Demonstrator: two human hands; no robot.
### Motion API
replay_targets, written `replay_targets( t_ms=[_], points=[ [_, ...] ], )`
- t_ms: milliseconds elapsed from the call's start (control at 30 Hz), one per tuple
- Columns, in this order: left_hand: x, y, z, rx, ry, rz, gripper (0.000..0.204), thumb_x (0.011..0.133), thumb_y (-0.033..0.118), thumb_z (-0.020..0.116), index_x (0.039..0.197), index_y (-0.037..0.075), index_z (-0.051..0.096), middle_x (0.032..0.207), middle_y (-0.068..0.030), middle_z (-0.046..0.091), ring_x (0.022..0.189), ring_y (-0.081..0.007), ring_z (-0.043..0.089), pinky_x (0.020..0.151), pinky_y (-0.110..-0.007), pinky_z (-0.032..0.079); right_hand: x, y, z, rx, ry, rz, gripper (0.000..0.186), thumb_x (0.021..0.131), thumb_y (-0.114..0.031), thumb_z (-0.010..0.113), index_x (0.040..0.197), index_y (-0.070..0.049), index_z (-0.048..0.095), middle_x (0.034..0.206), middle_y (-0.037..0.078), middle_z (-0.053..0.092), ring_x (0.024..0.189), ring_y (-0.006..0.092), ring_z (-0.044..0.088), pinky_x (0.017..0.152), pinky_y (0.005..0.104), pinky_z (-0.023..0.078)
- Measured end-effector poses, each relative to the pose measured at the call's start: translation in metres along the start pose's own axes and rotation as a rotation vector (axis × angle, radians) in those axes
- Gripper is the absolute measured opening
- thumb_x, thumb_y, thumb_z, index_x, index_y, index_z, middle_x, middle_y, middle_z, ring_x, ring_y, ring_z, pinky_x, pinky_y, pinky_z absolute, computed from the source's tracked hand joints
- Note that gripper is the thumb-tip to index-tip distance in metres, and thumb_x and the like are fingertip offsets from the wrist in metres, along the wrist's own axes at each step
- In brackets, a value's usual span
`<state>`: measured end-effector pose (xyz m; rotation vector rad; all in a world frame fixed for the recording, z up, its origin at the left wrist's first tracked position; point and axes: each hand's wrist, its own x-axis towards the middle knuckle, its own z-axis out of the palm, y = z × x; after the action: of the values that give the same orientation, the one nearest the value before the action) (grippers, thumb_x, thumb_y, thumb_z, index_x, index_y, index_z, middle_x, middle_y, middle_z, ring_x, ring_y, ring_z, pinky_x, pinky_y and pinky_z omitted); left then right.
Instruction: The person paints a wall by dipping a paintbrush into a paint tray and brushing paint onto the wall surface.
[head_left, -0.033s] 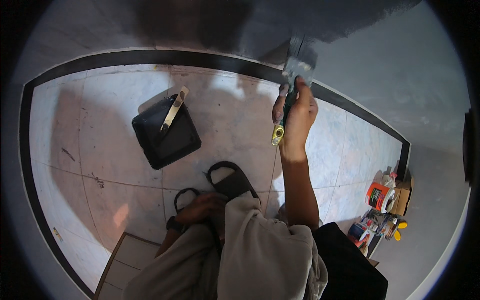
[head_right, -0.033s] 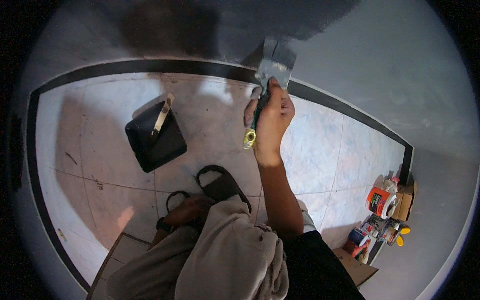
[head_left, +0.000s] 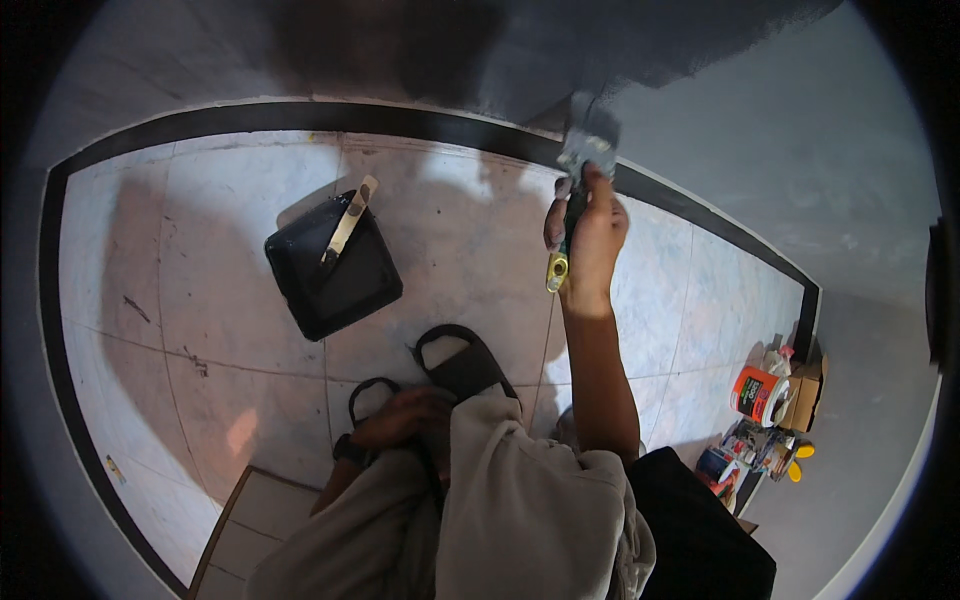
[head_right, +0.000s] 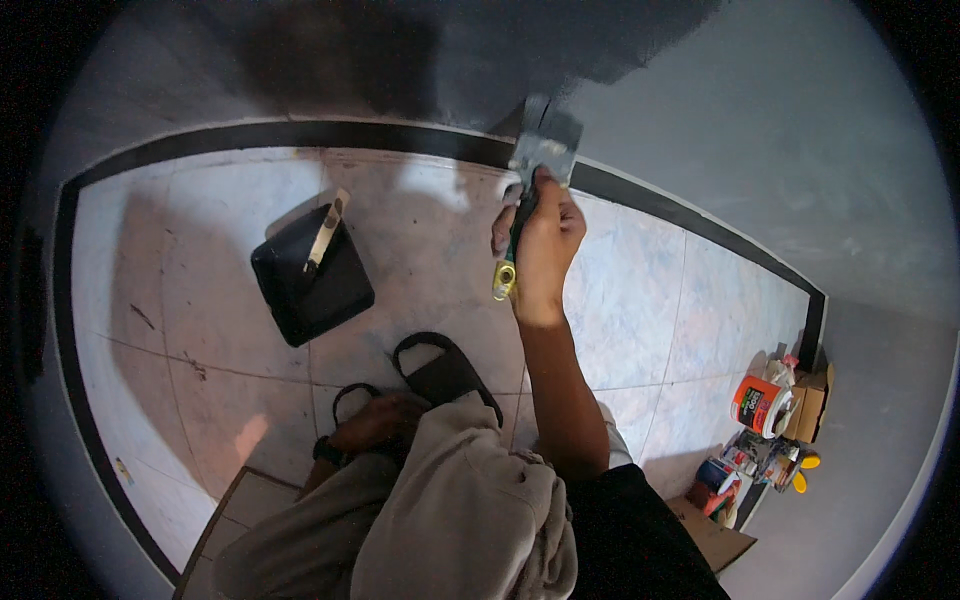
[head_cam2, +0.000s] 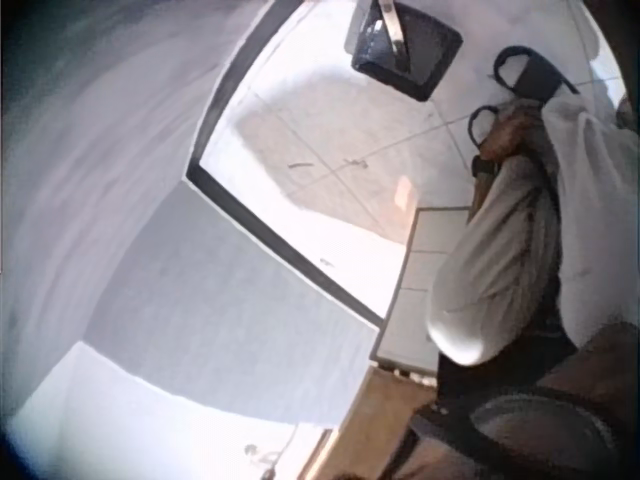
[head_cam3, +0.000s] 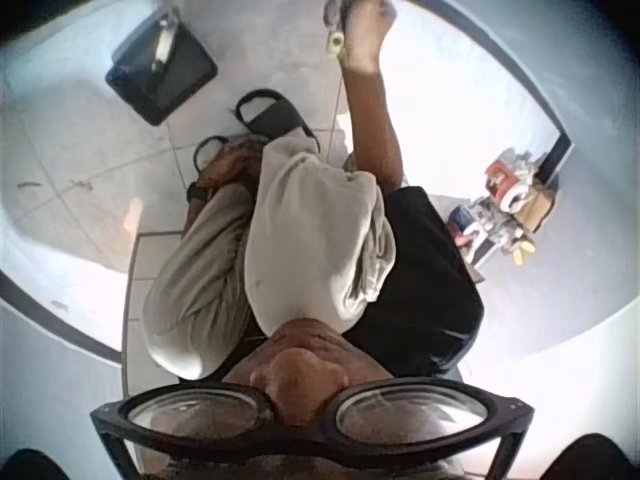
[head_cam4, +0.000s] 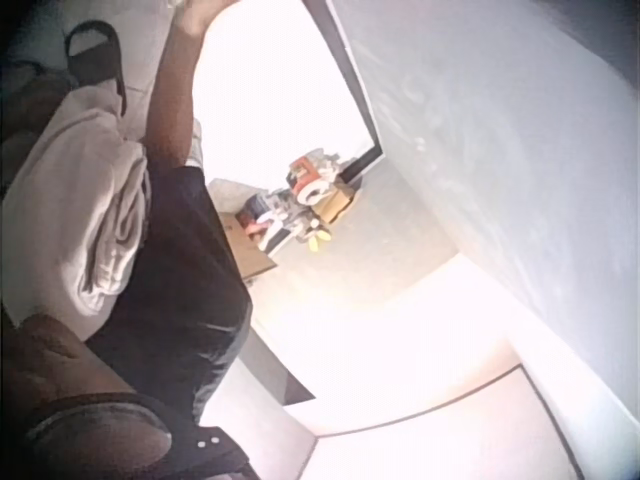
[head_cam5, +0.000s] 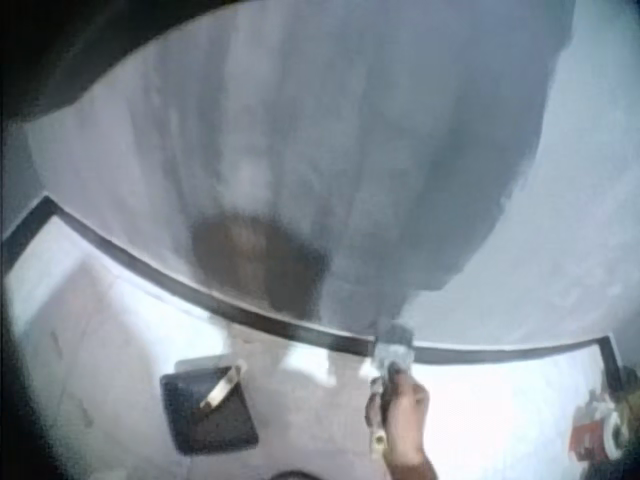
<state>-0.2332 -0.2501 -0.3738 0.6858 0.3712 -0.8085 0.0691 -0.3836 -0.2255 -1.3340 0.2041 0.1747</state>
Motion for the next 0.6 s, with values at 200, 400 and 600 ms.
replay_targets(
  t_ms=[200, 400, 600],
  points=[
    [0.004, -0.004, 0.000, -0.027, -0.022, -0.014, 0.038, 0.101, 0.013, 0.053, 0.137, 0.003, 0.051, 0.124, -0.0095, 0.064, 0.117, -0.0205, 0.062, 0.101, -0.034, 0.048, 0.029, 0.011, -0.014, -0.030, 0.076, 0.174, 0.034, 0.100, -0.027, 0.052, 0.077, -0.002, 0.056, 0.049, 0.007, 0.048, 0.036, 0.0154, 0.042, 0.036, 0.0288, 0.032],
    [-0.003, 0.006, 0.002, 0.002, 0.002, -0.037, 0.038, 0.101, 0.013, 0.053, 0.138, 0.003, 0.050, 0.126, -0.0098, 0.064, 0.118, -0.0210, 0.061, 0.101, -0.034, 0.048, -0.008, -0.056, 0.001, -0.014, -0.036, -0.147, 0.034, 0.101, -0.031, 0.052, 0.081, -0.004, 0.058, 0.054, 0.003, 0.052, 0.031, 0.0086, 0.035, 0.033, 0.0224, 0.026],
    [0.001, 0.010, 0.005, 0.282, 0.027, 0.051, 0.036, 0.100, 0.008, 0.050, 0.135, 0.001, 0.053, 0.126, -0.0096, 0.063, 0.118, -0.0200, 0.060, 0.104, -0.035, 0.046, 0.016, 0.009, -0.032, -0.037, 0.056, 0.209, 0.034, 0.098, -0.030, 0.056, 0.078, -0.003, 0.056, 0.046, 0.002, 0.044, 0.034, 0.0139, 0.042, 0.034, 0.0289, 0.030]
  ],
)
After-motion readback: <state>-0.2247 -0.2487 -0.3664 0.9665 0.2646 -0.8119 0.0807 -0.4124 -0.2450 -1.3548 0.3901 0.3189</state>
